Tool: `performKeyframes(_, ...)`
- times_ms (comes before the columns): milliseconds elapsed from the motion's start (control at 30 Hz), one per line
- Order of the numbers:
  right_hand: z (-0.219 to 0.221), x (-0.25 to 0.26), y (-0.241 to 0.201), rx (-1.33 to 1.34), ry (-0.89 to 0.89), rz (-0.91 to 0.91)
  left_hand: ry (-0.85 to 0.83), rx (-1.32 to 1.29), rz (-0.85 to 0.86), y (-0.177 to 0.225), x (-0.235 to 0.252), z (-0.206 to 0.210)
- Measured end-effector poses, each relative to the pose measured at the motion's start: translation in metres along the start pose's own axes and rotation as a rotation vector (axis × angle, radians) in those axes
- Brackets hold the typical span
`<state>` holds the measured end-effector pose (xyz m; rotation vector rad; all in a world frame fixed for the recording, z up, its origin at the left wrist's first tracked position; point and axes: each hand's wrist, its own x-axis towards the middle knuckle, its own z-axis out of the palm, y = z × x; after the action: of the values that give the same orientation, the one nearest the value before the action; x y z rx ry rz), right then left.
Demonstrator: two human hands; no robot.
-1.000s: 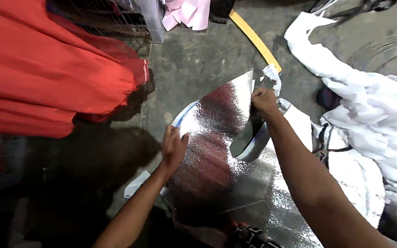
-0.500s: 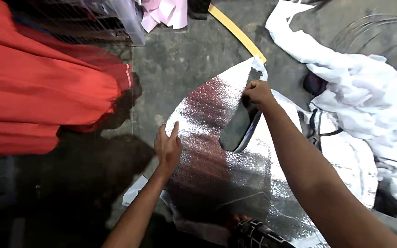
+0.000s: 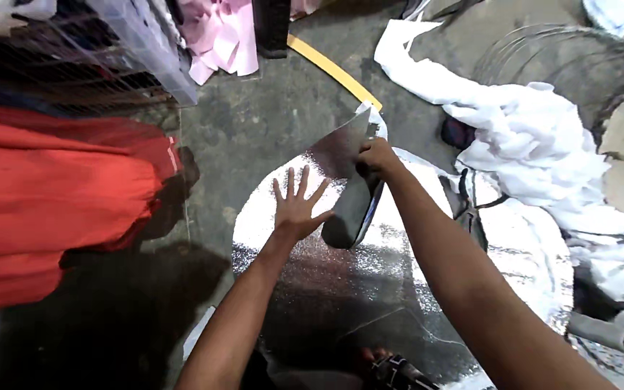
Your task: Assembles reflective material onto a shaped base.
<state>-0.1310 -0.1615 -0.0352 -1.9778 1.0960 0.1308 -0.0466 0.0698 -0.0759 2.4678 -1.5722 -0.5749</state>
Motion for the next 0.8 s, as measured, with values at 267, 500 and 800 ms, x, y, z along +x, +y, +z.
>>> performKeyframes(267, -0.012, 0.006, 0.005, 0.122, -0.087, 0.095, 0.102, 0.071, 0.055, -0.008, -0.001, 0.013)
performKeyframes(500, 0.018, -0.031, -0.01, 0.174, 0.288, 0.165, 0.062, 0.032, 0.075, -0.007, -0.001, 0.007)
performKeyframes(800, 0.083, -0.07, -0.04, -0.344, -0.147, -0.112, 0.059, -0.003, 0.117, -0.01, -0.004, 0.007)
